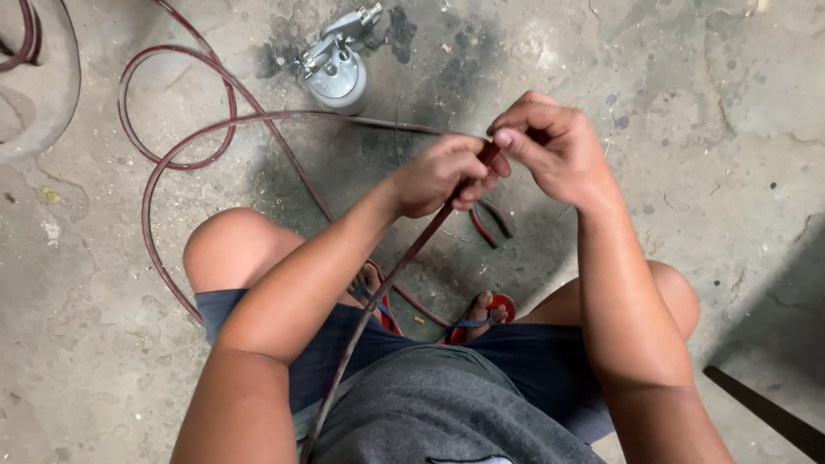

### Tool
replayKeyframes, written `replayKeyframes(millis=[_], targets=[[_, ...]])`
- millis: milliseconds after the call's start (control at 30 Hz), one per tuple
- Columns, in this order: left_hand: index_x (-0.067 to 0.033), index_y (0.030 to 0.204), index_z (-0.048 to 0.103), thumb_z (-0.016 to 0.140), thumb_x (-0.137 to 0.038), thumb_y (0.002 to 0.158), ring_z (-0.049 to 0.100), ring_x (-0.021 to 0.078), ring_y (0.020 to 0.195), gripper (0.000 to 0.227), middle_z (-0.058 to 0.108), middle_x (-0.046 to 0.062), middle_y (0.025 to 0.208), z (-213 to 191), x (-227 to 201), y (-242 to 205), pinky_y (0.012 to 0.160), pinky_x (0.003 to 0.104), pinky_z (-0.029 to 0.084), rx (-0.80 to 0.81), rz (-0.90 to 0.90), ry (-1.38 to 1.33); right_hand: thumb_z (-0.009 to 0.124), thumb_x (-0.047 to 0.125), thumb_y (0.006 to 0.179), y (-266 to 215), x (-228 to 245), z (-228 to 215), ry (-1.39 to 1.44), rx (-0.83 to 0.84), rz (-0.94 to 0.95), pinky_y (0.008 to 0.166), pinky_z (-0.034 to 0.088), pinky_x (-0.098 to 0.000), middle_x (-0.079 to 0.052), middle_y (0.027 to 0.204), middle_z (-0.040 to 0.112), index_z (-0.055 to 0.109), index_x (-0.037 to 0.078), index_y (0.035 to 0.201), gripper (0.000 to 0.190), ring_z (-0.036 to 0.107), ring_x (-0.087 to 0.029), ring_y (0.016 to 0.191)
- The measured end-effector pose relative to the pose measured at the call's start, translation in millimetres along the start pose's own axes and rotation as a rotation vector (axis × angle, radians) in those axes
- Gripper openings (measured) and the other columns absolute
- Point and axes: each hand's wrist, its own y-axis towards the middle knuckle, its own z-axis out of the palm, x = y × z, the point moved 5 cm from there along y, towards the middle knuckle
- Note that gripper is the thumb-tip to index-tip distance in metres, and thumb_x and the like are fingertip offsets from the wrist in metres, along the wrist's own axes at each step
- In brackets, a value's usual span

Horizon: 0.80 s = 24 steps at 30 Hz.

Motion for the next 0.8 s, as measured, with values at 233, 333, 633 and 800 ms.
replayKeyframes(millis=[233,333,633,800], targets=[[0.0086,0.117,0.061,0.048,-0.015,0.086,0.055,0.0218,0.078,0.04,0.059,0.019,0.105,-6.9,7.7,2.7,0.063,0.032,0.046,0.091,0.125,-0.303,0.061,-0.003,0.107,3.3,-3.4,0.6,0.229,-0.112,-0.066,0.064,0.051,-0.0324,-0.018,0.076,0.057,0.068,-0.012,0.108,0.012,0.069,-0.026,0.061],[0.0075,0.115,0.061,0.045,-0.013,0.093,0.056,0.0249,0.074,0.034,0.058,0.021,0.101,-7.5,13.2,6.6,0.059,0.035,0.046,0.043,0.186,-0.327,0.059,-0.005,0.107,3.3,-5.1,2.7,0.262,-0.133,-0.094,0.063,0.052,-0.0342,-0.019,0.077,0.056,0.066,-0.014,0.112,0.013,0.07,-0.029,0.059],[-0.0049,0.124,0.064,0.046,-0.022,0.11,0.068,0.021,0.096,0.029,0.07,0.013,0.114,-42.3,13.2,15.5,0.079,0.031,0.055,-0.28,0.415,-0.159,0.065,0.014,0.106,-26.1,-48.5,41.0,0.29,-0.184,0.288,0.072,0.06,-0.0408,-0.02,0.086,0.069,0.064,-0.007,0.106,0.021,0.073,-0.027,0.076],[-0.0093,0.13,0.067,0.05,-0.023,0.11,0.071,0.0195,0.072,0.03,0.066,0.008,0.083,-44.2,2.5,16.4,0.048,0.024,0.055,-0.361,0.415,0.02,0.069,0.014,0.101,-27.4,-53.0,67.4,0.449,-0.178,0.339,0.068,0.065,-0.0339,-0.013,0.085,0.07,0.063,-0.004,0.117,0.024,0.074,-0.018,0.076]])
